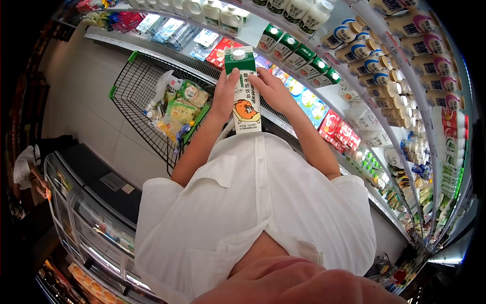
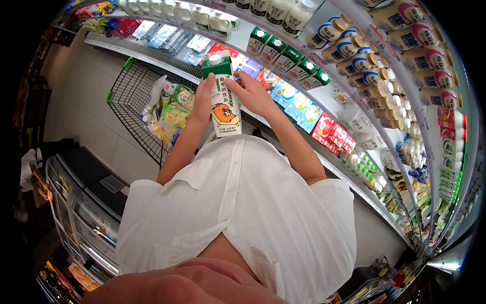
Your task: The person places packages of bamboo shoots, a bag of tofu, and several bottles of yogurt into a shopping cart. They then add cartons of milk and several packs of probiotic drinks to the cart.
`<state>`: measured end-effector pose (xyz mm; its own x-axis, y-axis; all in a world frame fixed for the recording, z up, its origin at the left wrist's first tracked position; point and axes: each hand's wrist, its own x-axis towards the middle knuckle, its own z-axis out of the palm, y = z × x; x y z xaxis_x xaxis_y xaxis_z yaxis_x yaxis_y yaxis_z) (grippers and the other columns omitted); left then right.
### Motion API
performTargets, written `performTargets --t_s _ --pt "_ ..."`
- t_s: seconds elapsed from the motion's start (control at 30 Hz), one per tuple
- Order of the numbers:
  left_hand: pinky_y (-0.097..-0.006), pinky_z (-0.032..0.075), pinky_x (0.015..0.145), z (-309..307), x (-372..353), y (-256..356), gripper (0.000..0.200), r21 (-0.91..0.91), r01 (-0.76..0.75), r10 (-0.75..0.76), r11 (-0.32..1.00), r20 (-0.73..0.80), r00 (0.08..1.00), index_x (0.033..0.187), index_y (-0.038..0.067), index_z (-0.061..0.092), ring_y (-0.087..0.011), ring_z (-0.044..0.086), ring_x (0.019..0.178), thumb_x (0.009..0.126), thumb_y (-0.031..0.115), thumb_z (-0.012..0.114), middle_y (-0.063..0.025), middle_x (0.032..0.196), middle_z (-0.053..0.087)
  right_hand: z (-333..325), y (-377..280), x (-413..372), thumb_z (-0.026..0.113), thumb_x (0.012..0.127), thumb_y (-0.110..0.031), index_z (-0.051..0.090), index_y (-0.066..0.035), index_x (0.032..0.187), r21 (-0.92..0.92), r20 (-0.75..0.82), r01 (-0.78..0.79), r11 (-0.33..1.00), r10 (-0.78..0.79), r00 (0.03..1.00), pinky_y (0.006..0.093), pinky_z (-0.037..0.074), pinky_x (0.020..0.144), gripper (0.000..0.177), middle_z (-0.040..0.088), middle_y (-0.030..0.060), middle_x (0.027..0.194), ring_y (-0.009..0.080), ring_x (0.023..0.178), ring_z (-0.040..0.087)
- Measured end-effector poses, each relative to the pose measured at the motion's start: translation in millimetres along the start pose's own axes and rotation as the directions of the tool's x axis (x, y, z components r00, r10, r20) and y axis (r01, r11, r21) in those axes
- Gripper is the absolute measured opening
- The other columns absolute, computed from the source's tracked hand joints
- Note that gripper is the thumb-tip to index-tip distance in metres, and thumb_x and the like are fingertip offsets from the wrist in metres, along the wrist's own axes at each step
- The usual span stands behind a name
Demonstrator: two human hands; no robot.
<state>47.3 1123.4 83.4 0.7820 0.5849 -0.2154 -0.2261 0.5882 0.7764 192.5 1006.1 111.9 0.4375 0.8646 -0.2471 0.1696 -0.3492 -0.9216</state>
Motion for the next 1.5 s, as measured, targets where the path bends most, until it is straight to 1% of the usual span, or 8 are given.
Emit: performTargets --t_s 0.17,0.33,0.53,0.6,0.87,1.17,1.3,1.5 --pt "-0.0286 0.066 0.075 -22.3 2.8 3.2 0.043 0.006 0.046 -0.046 0.999 0.03 0.998 0.141 0.006 0.054 -0.0139 0.077 0.089 0.117 0.041 0.058 -0.0081 0.114 0.074 11.1 -6.1 3.1 0.067 0.109 -0.052 0.062 -0.003 0.147 0.03 -0.039 0.1 0.995 -0.099 0.994 0.0405 0.057 0.099 0.063 0.074 0.0199 0.132 0.028 0.112 0.074" --pt "-0.0308 0.069 0.073 -34.2 1.2 21.9 0.049 -0.01 0.022 -0.021 1.0 0.035 0.999 0.142 0.006 0.052 -0.0159 0.08 0.087 0.116 0.048 0.058 -0.0093 0.11 0.075 -71.6 -38.7 37.9 0.067 0.111 -0.037 0.059 -0.001 0.15 -0.154 -0.615 0.227 0.962 -0.274 0.739 0.0347 0.058 0.088 0.054 0.076 0.0195 0.121 0.0232 0.107 0.074" --pt "-0.0284 0.067 0.071 -51.1 3.9 23.9 0.048 -0.016 0.043 -0.043 0.999 -0.003 0.999 0.141 0.006 0.053 -0.0131 0.078 0.085 0.115 0.046 0.058 -0.0068 0.107 0.074 -171.1 -67.4 100.4 0.078 0.098 -0.04 0.054 -0.008 0.161 -0.59 -0.705 -0.133 0.796 -0.427 0.566 0.0516 0.051 0.112 0.075 0.063 0.0308 0.151 0.0391 0.135 0.066" --pt "-0.0273 0.066 0.071 -55.9 3.4 20.2 0.046 -0.008 0.049 -0.05 0.999 -0.013 0.999 0.14 0.006 0.053 -0.0113 0.076 0.085 0.116 0.044 0.058 -0.0052 0.106 0.072 -182.1 -52.3 123.5 0.077 0.096 -0.028 0.064 -0.004 0.145 -0.703 -0.685 -0.156 0.694 -0.601 0.412 0.0517 0.052 0.107 0.057 0.074 0.0241 0.119 0.0386 0.121 0.068" --pt "-0.0272 0.066 0.074 -66.3 -10.3 29.3 0.048 -0.029 0.036 -0.038 0.999 -0.054 0.998 0.143 0.006 0.051 -0.0113 0.076 0.088 0.116 0.044 0.059 -0.0062 0.11 0.073 -191.6 -64.1 114.5 0.064 0.097 -0.07 0.067 -0.008 0.14 -0.707 -0.677 -0.432 0.56 -0.357 0.644 0.0586 0.058 0.097 0.075 0.08 0.0259 0.117 0.0493 0.116 0.074" --pt "-0.0279 0.062 0.079 -82.7 -34.2 31.3 0.045 -0.01 -0.094 0.085 0.996 -0.337 0.938 0.133 0.004 0.056 -0.0088 0.073 0.092 0.112 0.042 0.068 -0.0047 0.107 0.073 -95.5 -82.2 25.0 0.087 0.095 -0.03 0.071 -0.002 0.102 -0.636 -0.609 0.133 0.76 -0.6 0.519 0.0346 0.06 0.071 0.032 0.078 0.0089 0.088 0.017 0.076 0.075" --pt "-0.0279 0.062 0.081 -96.1 -50.3 27.4 0.048 0.14 -0.051 0.106 0.989 -0.417 0.902 0.139 0.004 0.057 -0.0094 0.073 0.095 0.108 0.037 0.072 -0.0054 0.115 0.073 -50.8 -47.5 37.0 0.087 0.096 -0.023 0.071 -0.001 0.102 -0.377 -0.328 0.209 0.902 -0.341 0.881 0.0284 0.056 0.072 0.028 0.075 0.0049 0.089 0.0106 0.078 0.065" --pt "-0.0318 0.061 0.088 -130.2 -83.0 25.5 0.056 0.35 0.018 0.19 0.937 -0.55 0.814 0.132 0.0 0.059 -0.0129 0.074 0.099 0.098 0.034 0.086 -0.0082 0.118 0.075 67.5 -1.2 59.4 0.091 0.09 -0.031 0.068 -0.005 0.103 -0.337 0.091 0.314 0.888 -0.301 0.949 0.0335 0.059 0.067 0.036 0.078 0.011 0.082 0.0181 0.07 0.075"
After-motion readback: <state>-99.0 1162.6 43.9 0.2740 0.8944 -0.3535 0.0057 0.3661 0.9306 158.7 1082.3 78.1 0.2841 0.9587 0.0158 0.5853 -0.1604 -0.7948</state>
